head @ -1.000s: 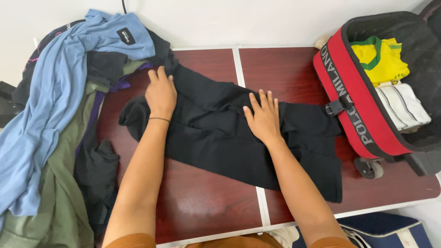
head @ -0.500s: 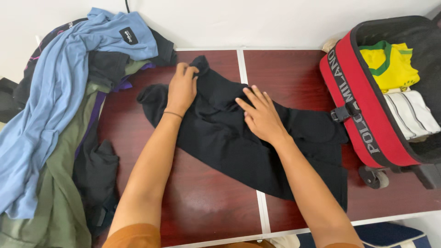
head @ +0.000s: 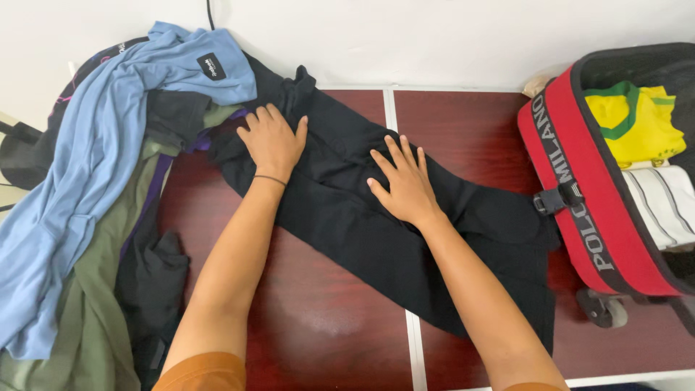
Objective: The person folds a black long-sleeved shirt on a wooden table. They smooth the fabric, fold the sleeves inward, fold the sides toward the center, and then fold the shirt in half and in thirds to create a compact bundle.
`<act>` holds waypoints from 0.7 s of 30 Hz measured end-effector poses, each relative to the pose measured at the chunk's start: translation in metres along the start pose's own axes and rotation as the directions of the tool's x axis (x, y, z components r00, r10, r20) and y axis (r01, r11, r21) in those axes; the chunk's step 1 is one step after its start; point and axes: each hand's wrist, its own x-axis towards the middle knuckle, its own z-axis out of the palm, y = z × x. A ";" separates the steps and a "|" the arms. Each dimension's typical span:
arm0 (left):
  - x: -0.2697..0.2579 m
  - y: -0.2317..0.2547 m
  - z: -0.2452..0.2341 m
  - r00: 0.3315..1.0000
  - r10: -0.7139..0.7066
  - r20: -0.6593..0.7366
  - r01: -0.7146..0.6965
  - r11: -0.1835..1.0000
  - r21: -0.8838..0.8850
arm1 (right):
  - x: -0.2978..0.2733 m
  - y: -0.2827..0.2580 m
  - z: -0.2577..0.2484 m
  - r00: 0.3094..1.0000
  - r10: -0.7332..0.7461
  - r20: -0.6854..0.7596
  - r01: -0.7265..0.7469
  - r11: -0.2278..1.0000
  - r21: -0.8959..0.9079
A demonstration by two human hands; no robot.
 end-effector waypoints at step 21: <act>0.075 -0.033 -0.019 0.944 0.288 -0.162 -0.305 0.949 -0.086 | 0.048 -0.053 0.023 0.991 -0.042 0.127 0.051 0.996 -0.073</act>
